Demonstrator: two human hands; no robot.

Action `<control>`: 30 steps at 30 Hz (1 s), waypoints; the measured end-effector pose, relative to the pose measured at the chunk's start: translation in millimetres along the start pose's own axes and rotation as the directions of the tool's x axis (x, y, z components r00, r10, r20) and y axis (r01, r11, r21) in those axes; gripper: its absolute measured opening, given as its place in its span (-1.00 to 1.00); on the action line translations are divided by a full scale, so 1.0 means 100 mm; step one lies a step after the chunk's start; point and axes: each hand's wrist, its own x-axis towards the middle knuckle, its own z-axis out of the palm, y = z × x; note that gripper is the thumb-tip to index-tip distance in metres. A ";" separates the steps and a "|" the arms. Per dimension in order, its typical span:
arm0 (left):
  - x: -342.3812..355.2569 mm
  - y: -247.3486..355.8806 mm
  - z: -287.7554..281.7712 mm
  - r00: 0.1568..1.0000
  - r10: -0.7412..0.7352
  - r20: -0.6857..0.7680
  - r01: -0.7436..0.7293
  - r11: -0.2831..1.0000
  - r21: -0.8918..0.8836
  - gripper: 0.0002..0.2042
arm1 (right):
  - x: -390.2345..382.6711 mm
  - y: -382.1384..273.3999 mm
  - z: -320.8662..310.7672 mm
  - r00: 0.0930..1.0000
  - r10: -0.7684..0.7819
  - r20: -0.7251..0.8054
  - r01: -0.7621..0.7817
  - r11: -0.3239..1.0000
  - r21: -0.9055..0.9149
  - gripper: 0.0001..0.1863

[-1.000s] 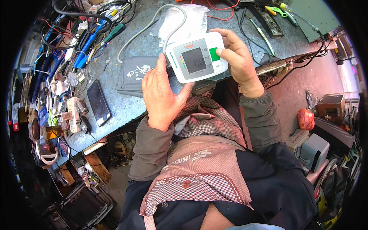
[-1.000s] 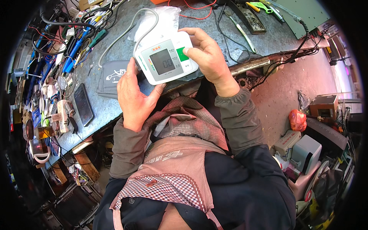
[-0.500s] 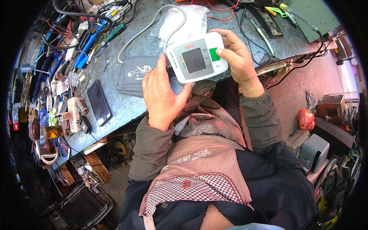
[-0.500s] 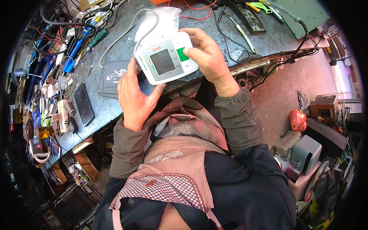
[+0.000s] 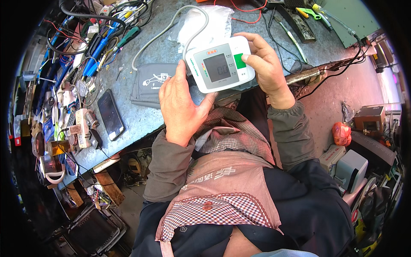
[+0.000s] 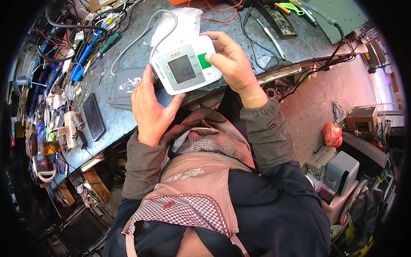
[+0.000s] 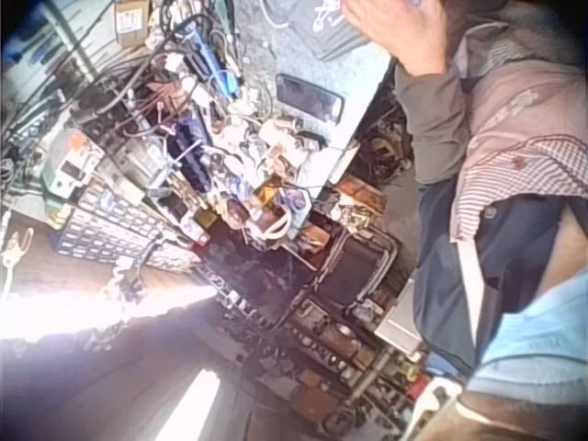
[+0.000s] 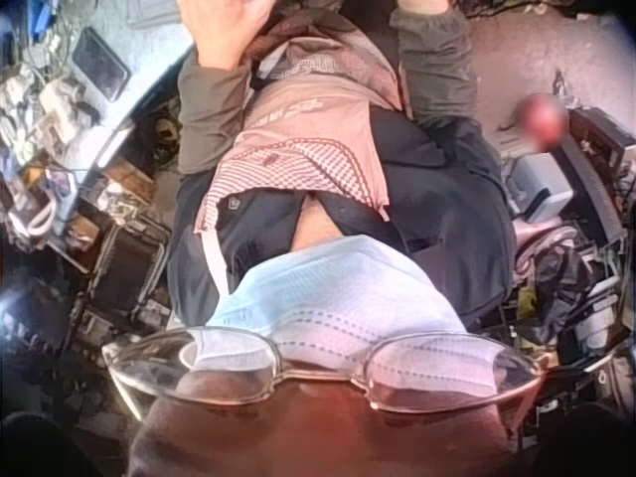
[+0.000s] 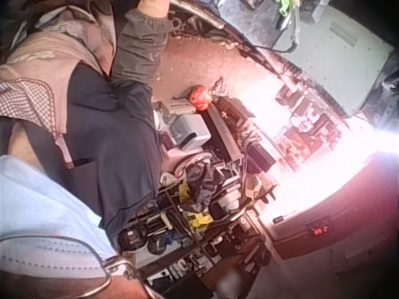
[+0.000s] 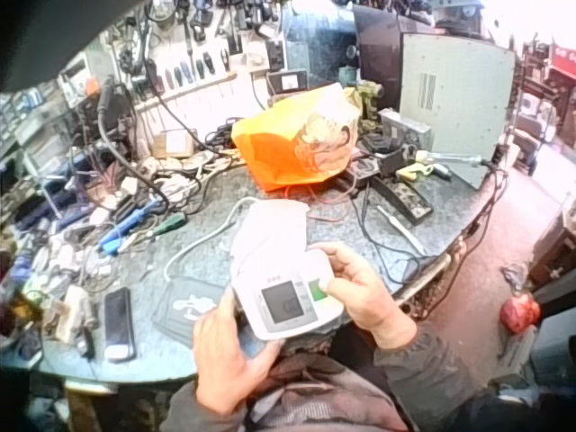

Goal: The person unpacks a blood pressure monitor from a bag, removes batteries, and uses a multimeter to test the batteries. They then place the batteries back into the monitor.

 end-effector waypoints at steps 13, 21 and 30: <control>0.01 0.00 0.00 1.000 0.004 0.001 -0.004 1.000 -0.001 0.04 | -0.01 0.00 0.00 1.000 -0.007 0.004 0.007 1.000 0.007 -0.40; 0.01 0.01 -0.01 1.000 0.002 0.006 -0.002 1.000 0.005 0.03 | -0.01 0.00 -0.01 1.000 -0.013 0.011 0.013 1.000 -0.006 -0.39; 0.01 0.00 0.00 1.000 0.008 0.003 -0.008 1.000 0.003 0.03 | -0.01 -0.01 0.00 1.000 -0.019 0.015 0.019 1.000 -0.005 -0.39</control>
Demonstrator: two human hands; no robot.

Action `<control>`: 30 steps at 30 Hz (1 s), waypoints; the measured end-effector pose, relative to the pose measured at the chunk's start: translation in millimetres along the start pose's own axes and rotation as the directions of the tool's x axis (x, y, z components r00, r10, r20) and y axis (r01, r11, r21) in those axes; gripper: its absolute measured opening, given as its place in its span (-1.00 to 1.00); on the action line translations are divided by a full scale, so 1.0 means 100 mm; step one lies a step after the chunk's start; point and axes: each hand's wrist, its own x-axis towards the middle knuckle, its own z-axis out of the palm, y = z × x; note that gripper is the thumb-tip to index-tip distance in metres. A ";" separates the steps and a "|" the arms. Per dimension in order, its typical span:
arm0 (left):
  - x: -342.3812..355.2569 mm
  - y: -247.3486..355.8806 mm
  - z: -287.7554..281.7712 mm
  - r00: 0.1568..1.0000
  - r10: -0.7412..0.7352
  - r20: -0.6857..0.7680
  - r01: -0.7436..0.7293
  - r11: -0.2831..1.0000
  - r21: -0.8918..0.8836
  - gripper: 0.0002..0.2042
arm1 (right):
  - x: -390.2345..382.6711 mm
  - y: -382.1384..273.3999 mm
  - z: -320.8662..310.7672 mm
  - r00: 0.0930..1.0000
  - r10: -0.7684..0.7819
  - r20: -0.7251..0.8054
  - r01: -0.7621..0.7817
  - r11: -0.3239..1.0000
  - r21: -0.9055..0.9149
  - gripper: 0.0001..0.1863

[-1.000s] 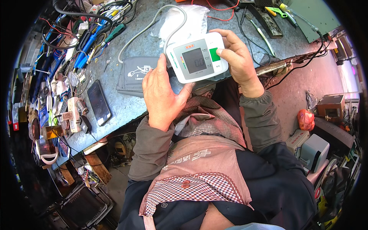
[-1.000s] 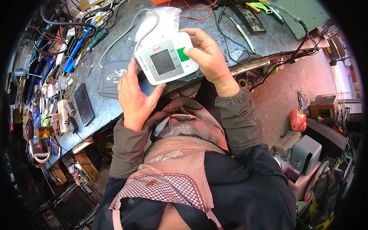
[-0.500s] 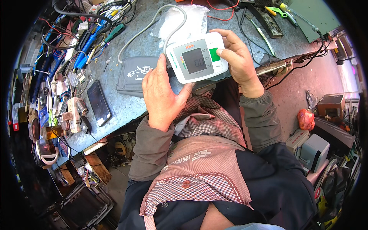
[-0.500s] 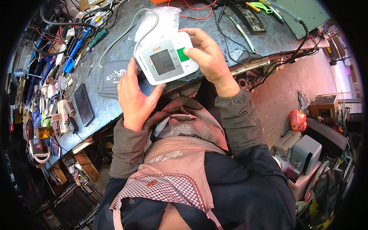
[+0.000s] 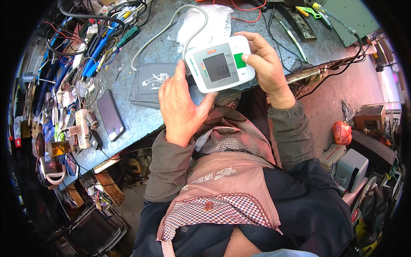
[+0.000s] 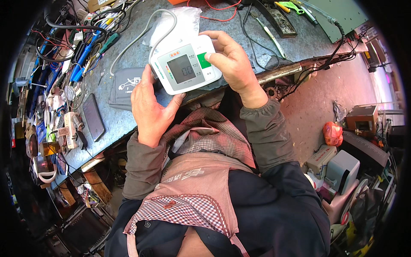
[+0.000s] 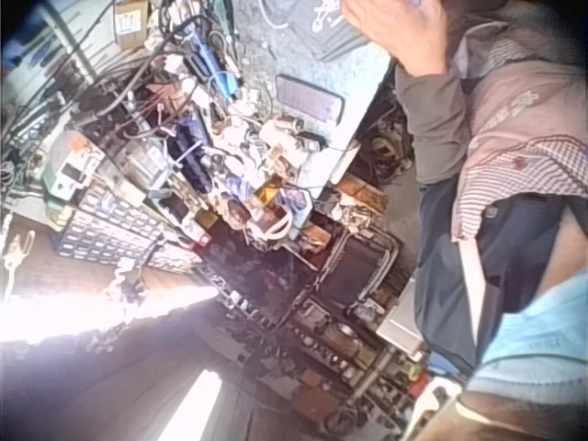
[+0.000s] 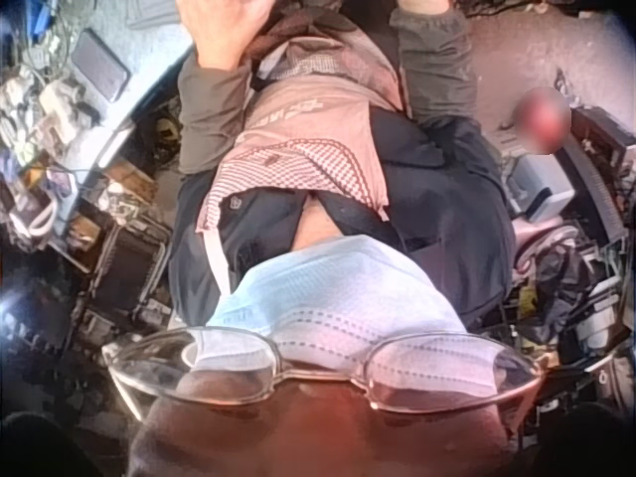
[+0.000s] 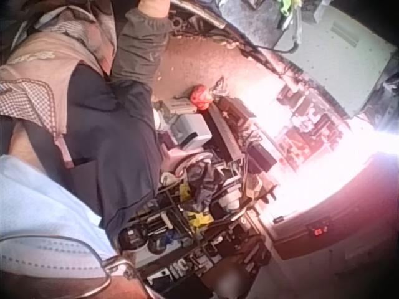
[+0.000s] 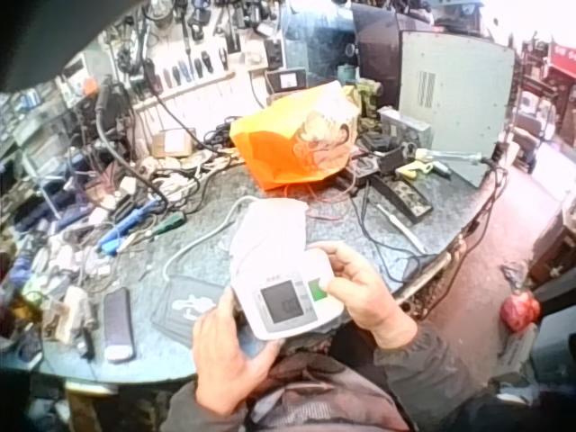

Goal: The person unpacks a blood pressure monitor from a bag, removes batteries, and uses a multimeter to test the batteries. They then place the batteries back into the monitor.

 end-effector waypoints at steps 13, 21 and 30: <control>0.00 0.00 0.00 1.000 -0.004 0.009 0.004 1.000 -0.003 0.04 | 0.00 0.01 0.00 1.000 0.000 -0.004 0.000 1.000 0.009 -0.39; 0.00 0.00 0.00 1.000 -0.006 0.007 0.006 1.000 -0.007 0.04 | 0.00 -0.01 0.01 1.000 0.009 -0.005 -0.009 1.000 0.004 -0.39; 0.00 0.00 0.00 1.000 -0.010 0.009 0.010 1.000 -0.008 0.03 | 0.00 0.00 0.01 1.000 0.015 -0.013 -0.015 1.000 0.022 -0.39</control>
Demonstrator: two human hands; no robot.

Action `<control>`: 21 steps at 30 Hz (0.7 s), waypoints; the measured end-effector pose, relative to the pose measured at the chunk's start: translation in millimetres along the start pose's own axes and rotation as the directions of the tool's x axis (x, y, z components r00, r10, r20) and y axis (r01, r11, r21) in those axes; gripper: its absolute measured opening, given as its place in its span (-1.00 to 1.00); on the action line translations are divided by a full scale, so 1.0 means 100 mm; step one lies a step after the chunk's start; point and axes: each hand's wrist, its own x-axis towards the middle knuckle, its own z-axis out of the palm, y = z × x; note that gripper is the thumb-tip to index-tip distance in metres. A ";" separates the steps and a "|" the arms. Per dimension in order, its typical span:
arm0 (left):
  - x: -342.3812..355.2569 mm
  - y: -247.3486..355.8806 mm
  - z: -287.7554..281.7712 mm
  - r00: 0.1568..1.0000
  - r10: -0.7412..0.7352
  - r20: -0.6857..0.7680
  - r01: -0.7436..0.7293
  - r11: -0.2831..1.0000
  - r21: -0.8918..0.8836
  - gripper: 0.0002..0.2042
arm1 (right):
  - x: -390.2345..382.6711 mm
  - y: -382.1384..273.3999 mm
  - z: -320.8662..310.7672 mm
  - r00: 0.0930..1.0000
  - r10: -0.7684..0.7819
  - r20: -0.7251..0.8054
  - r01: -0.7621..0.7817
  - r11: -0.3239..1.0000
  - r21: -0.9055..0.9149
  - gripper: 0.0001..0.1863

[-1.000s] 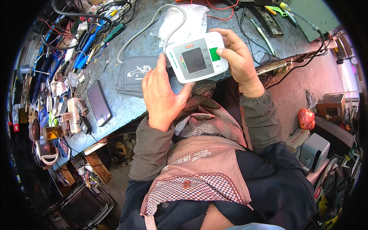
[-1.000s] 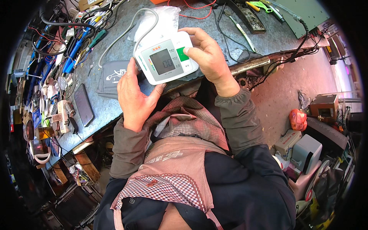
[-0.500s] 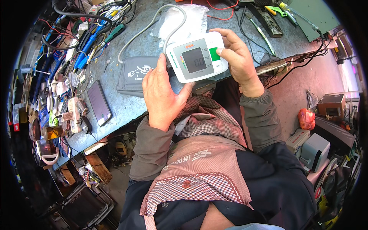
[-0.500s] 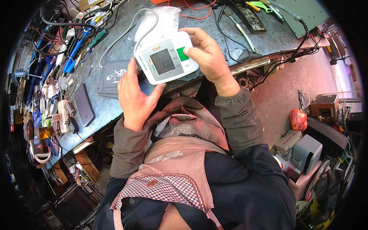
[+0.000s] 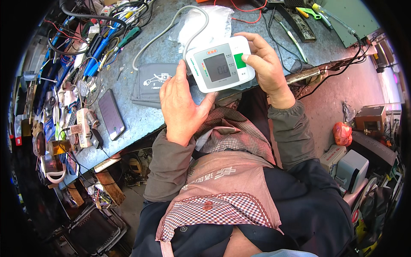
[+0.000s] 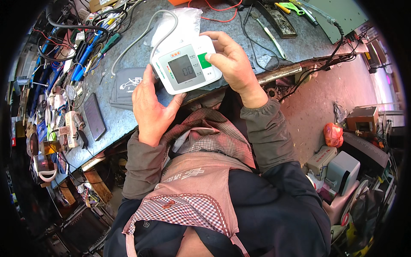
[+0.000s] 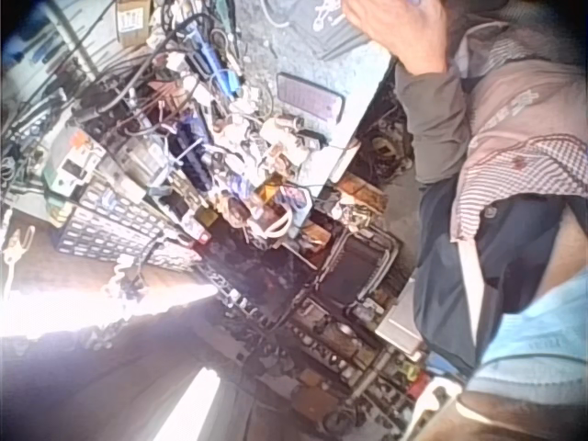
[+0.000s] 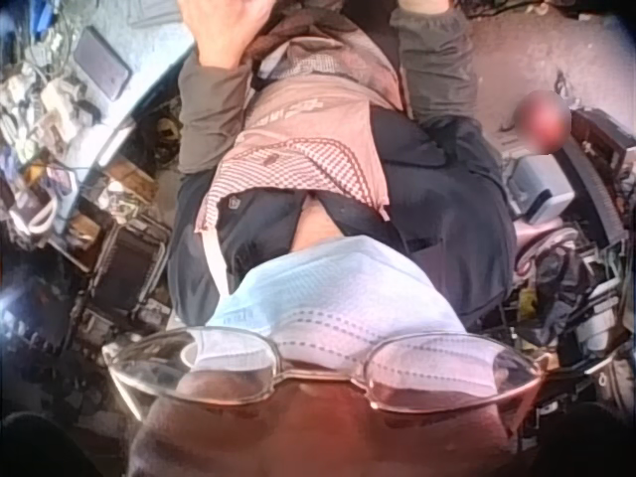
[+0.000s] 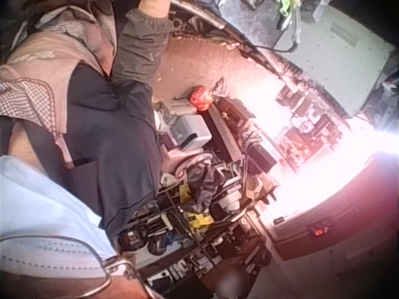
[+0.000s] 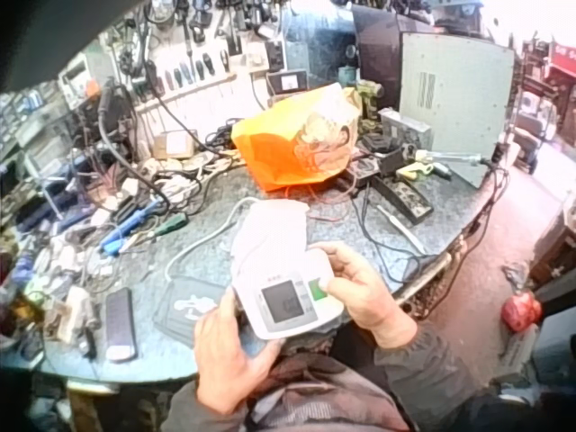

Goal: The person unpacks a blood pressure monitor from a bag, removes batteries, and uses a multimeter to test the batteries. They then place the batteries back into the monitor.

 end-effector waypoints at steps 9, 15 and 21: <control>0.00 -0.01 0.00 1.000 0.019 -0.008 -0.019 1.000 0.010 0.04 | 0.00 -0.01 0.00 1.000 -0.007 -0.002 0.007 1.000 -0.001 -0.41; 0.01 0.00 -0.01 1.000 0.010 0.003 -0.010 1.000 0.013 0.04 | 0.00 0.01 -0.01 1.000 -0.017 0.001 0.017 1.000 -0.006 -0.43; 0.01 0.00 -0.01 1.000 0.011 -0.002 -0.011 1.000 0.011 0.04 | -0.01 0.00 -0.01 1.000 -0.004 0.004 0.004 1.000 -0.015 -0.38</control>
